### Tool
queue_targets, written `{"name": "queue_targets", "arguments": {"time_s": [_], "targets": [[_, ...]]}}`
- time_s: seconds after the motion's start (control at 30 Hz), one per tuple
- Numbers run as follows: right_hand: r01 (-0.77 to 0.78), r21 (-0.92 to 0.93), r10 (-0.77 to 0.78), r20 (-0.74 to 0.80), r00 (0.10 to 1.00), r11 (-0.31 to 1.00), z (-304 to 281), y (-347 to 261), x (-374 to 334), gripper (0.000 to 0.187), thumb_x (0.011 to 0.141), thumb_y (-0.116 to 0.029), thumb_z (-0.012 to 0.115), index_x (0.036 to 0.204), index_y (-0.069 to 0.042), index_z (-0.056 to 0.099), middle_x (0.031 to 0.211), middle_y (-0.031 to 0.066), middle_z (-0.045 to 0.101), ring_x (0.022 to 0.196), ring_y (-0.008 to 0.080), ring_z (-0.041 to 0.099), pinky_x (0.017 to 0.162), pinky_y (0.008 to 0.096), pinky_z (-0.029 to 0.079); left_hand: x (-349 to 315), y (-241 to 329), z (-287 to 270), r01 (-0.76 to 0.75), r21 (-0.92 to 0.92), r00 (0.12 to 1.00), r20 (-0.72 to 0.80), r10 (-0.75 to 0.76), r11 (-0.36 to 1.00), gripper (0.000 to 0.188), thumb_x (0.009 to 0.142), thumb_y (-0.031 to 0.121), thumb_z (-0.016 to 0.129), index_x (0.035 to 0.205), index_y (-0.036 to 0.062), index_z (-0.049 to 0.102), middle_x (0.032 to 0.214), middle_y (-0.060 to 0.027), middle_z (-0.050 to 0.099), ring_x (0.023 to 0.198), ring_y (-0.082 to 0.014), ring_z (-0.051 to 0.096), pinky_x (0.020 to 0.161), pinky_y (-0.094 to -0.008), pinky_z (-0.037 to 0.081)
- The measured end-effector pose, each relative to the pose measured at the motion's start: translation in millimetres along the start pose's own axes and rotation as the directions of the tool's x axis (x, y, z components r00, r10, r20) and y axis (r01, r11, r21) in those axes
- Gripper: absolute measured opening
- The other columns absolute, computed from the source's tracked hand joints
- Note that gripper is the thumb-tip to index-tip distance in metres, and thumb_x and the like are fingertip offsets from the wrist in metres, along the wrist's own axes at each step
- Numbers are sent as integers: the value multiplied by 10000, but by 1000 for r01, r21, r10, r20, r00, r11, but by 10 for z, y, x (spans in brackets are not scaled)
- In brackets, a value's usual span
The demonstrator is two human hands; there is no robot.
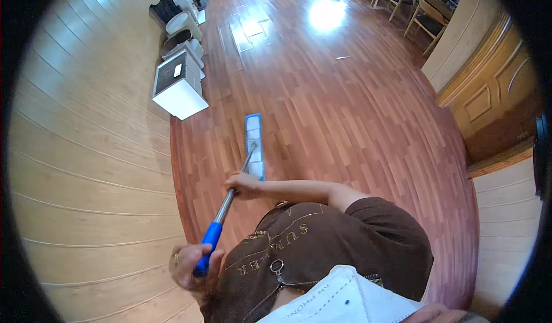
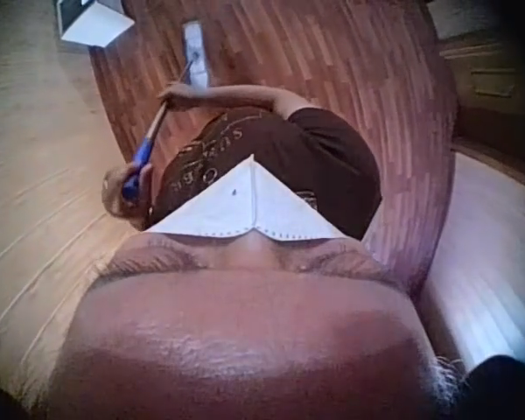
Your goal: Mopping the wooden floor in a workshop or showroom using a flat mop.
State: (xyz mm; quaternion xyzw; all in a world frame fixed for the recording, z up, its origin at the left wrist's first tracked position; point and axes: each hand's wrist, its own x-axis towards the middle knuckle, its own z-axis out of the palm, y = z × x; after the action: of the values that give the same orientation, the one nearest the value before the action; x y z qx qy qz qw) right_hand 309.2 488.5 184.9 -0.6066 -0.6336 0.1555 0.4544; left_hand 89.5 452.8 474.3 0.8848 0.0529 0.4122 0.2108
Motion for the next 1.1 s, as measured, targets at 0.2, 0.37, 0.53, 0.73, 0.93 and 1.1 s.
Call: {"name": "queue_targets", "arguments": {"time_s": [0.2,0.37,0.53,0.73,0.93,1.1], "targets": [[56,-119,-37,156,987,991,149,-87,40,113,636,-116,662,724,-182,637,761,19,633,816,255,613,879,456,353,-264,-218,-104,-213,135,975,91,202,968,221,768,192,770,893,112,606,793,-45,636,621,-195,576,597,-347,438],[36,-238,-7,120,993,971,231,403,23,151,658,-149,659,771,-247,678,761,0,653,801,225,631,870,437,338,-454,-469,269,-112,48,989,-89,116,993,122,839,130,696,895,106,591,813,-85,638,646,-229,580,590,-357,437],[-458,177,425,193,884,871,180,1463,-15,222,826,-287,504,687,-140,596,781,26,607,744,201,571,675,438,393,-495,-830,764,-166,119,986,29,164,979,198,830,112,703,955,100,550,880,-111,648,718,-288,607,677,-401,448],[-477,581,706,-264,657,660,-950,2125,-644,280,850,-314,565,748,-70,657,710,80,664,578,216,596,786,437,449,-67,-637,1656,-141,-1,960,243,137,990,283,809,223,746,981,108,552,1036,-106,650,889,-330,610,797,-440,458],[-766,-101,697,-354,624,635,-2022,2085,-1686,74,768,-187,568,745,-165,635,810,18,668,842,216,618,790,405,388,87,-455,2414,-130,-127,880,442,173,983,364,730,274,778,1007,111,606,1091,-101,652,939,-303,632,828,-443,450],[-815,-416,598,-554,579,404,-2570,1623,-2543,101,726,-233,636,820,-197,633,889,18,647,941,194,614,813,465,389,407,-70,2929,-205,-268,768,552,325,941,287,758,326,732,922,107,643,1077,-48,644,873,-247,624,788,-414,429]]}}
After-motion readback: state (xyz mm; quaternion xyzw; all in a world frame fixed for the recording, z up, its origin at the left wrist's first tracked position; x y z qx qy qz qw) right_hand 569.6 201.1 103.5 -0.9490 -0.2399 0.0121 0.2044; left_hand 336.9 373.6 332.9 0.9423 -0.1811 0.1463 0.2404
